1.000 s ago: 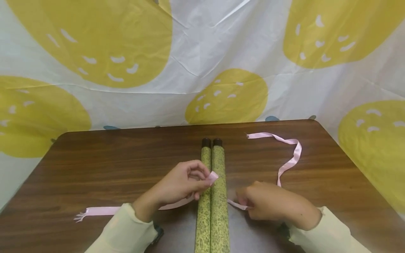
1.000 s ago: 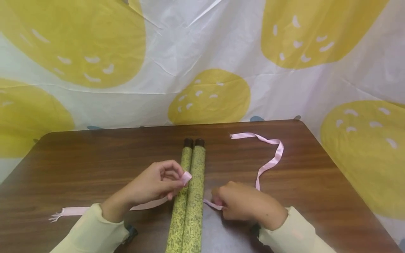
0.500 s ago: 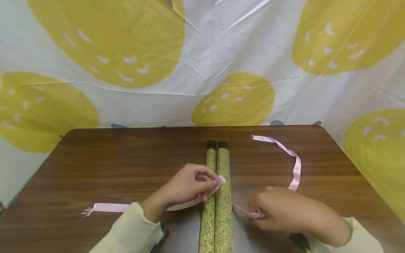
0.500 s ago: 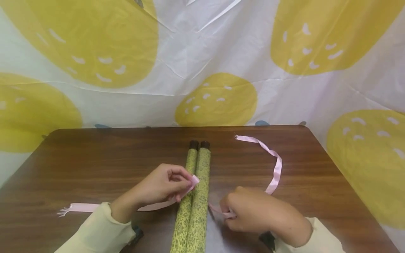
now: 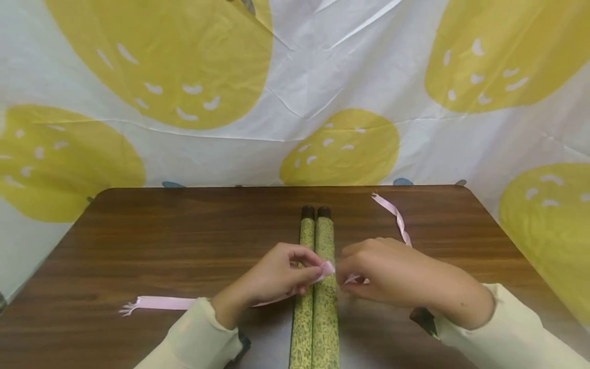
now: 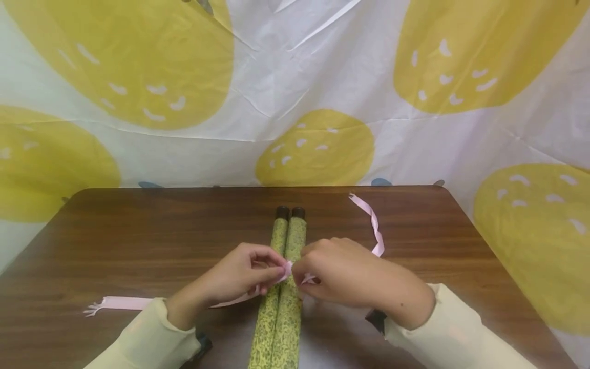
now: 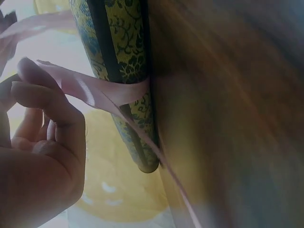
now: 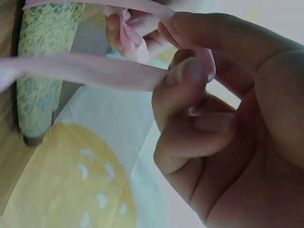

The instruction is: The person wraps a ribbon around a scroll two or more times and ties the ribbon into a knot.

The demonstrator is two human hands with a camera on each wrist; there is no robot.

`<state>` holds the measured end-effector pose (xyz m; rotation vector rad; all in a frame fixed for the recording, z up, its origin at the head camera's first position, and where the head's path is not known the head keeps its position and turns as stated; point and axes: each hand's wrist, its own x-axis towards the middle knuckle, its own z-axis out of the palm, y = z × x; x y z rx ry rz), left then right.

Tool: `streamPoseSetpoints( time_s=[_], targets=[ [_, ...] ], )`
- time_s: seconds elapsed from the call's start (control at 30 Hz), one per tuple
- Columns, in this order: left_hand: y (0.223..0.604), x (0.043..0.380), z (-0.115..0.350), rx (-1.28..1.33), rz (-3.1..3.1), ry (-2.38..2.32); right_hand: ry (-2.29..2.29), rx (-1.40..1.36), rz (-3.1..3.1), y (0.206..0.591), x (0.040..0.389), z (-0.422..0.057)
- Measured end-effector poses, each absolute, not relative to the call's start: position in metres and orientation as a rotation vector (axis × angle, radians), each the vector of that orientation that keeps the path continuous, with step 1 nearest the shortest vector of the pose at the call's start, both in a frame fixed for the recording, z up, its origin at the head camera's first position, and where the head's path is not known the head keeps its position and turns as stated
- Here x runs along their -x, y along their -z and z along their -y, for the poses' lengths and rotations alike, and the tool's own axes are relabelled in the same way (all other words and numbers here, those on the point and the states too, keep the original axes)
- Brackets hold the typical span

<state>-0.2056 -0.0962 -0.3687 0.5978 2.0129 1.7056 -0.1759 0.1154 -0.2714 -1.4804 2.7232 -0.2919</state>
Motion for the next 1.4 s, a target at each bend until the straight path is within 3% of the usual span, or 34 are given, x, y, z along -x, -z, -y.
streamPoseSetpoints(
  time_s=[0.3, 0.9, 1.4],
  targets=[
    [0.368, 0.204, 0.096, -0.705, -2.107, -1.642, 0.252, 1.619, -2.756, 0.277, 0.195, -0.090],
    [0.368, 0.200, 0.096, -0.803, -2.036, -1.488, 0.358, 1.597, -2.862, 0.290, 0.215, -0.094],
    [0.367, 0.194, 0.090, -0.733, -2.158, -1.442, 0.371, 1.358, -2.914, 0.307, 0.220, -0.099]
  ],
)
